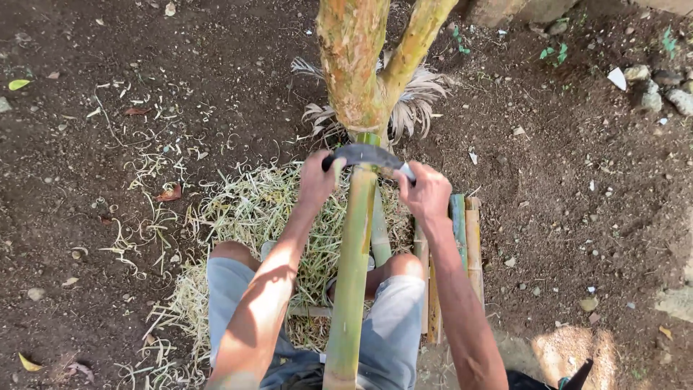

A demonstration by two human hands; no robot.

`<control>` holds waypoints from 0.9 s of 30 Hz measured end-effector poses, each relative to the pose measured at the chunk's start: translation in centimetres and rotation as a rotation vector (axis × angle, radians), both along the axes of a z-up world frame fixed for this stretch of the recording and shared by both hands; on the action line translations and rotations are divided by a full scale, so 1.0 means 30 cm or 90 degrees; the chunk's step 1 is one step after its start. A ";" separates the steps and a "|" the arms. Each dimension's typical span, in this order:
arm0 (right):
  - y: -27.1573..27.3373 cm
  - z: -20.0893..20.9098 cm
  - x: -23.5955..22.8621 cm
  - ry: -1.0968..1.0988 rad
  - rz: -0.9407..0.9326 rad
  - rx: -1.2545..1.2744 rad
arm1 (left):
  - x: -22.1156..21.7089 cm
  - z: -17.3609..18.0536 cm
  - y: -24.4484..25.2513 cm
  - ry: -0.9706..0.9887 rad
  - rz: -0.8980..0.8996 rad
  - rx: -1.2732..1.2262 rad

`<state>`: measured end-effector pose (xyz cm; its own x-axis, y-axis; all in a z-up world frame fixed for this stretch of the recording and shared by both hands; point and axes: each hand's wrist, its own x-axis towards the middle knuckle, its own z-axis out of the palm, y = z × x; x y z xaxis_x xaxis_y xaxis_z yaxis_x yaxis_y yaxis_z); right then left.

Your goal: Stripping outer bark or smoothing the surface of a bamboo pole using a curved blade.

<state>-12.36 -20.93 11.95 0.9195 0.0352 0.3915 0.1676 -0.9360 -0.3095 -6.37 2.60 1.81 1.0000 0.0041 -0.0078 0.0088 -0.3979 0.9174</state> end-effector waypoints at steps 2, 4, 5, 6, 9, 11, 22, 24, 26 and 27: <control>0.025 0.047 0.045 -0.005 -0.009 -0.020 | 0.078 -0.048 -0.008 -0.076 0.005 -0.024; 0.039 0.077 0.079 -0.011 -0.018 -0.041 | 0.132 -0.062 -0.017 -0.154 0.008 -0.048; 0.042 0.080 0.086 -0.022 -0.017 -0.039 | 0.142 -0.055 -0.020 -0.089 0.013 -0.067; 0.046 0.082 0.084 -0.032 -0.017 -0.036 | 0.142 -0.049 -0.022 -0.023 0.016 -0.084; 0.026 0.035 0.070 -0.035 -0.011 -0.016 | 0.140 -0.049 -0.013 -0.082 0.022 -0.071; 0.033 0.022 -0.003 0.004 -0.018 -0.001 | 0.073 -0.011 0.009 -0.062 0.004 -0.091; 0.041 0.017 -0.056 0.101 -0.080 0.050 | 0.034 0.012 0.016 0.036 -0.001 0.009; 0.040 -0.005 -0.104 0.104 -0.069 0.071 | -0.006 -0.026 0.034 -0.017 -0.043 0.062; 0.051 0.015 -0.105 0.112 -0.068 0.079 | -0.051 -0.013 0.036 0.051 -0.044 0.025; 0.054 0.021 -0.120 0.123 -0.068 0.085 | -0.090 -0.013 0.034 0.121 -0.045 -0.014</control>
